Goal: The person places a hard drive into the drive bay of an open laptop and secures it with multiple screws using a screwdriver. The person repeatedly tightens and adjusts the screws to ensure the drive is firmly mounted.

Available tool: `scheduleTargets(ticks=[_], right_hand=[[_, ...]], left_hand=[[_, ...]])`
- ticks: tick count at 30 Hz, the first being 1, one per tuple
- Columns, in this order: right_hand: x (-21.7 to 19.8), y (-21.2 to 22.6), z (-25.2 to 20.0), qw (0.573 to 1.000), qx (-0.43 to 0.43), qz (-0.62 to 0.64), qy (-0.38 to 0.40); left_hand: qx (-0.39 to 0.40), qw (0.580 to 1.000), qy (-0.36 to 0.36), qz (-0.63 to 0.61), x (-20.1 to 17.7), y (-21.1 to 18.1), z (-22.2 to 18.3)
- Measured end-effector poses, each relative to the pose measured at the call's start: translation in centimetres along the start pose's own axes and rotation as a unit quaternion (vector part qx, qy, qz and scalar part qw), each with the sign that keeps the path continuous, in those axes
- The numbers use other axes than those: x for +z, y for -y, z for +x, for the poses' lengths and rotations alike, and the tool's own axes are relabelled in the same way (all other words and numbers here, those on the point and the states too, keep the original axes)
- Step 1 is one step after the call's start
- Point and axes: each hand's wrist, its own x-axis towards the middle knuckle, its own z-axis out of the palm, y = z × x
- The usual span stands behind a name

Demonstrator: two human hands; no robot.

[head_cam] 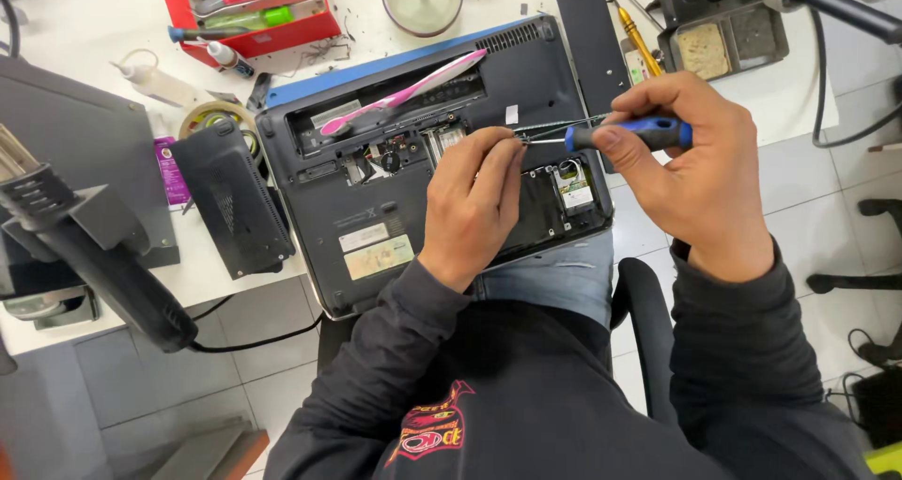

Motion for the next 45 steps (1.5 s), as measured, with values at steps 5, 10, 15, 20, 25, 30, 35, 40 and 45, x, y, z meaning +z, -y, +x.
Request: scheduleTargets(ticks=[5,10,15,20,25,30,35,40,45], right_hand=[[0.1,-0.4,-0.1,1.000,-0.002,0.008,-0.003],[-0.1,-0.6,-0.3,0.999,0.017,0.030,-0.004],[-0.4,-0.8,-0.4,0.992,-0.003,0.125,-0.011],[-0.2,-1.0,-0.6,0.988,-0.025,0.152,-0.011],[-0.1,-0.8,-0.4,0.988,-0.043,0.151,-0.008],[0.1,-0.7,-0.3,0.987,-0.051,0.151,-0.002],[0.3,-0.4,-0.1,0.989,-0.028,0.146,-0.009],[1.3,0.2,-0.4,0.990,-0.005,0.139,-0.029],[2.0,0.1,-0.8,0.988,-0.030,0.150,-0.029]], left_hand=[[-0.069,0.994,0.021,-0.083,0.0,-0.4,0.0],[-0.202,0.957,0.003,-0.211,-0.9,-0.9,0.6],[-0.345,0.869,-0.008,-0.354,-1.5,-0.1,0.6],[-0.406,0.786,0.000,-0.466,-1.1,0.9,-0.1],[-0.409,0.750,-0.004,-0.520,-0.6,1.4,-0.8],[-0.405,0.762,0.006,-0.505,-1.0,1.4,-0.8],[-0.388,0.777,0.009,-0.495,-1.3,1.5,-0.8],[-0.395,0.802,0.006,-0.448,-1.9,1.0,-0.3],[-0.397,0.798,-0.003,-0.453,-2.8,0.9,0.1]])
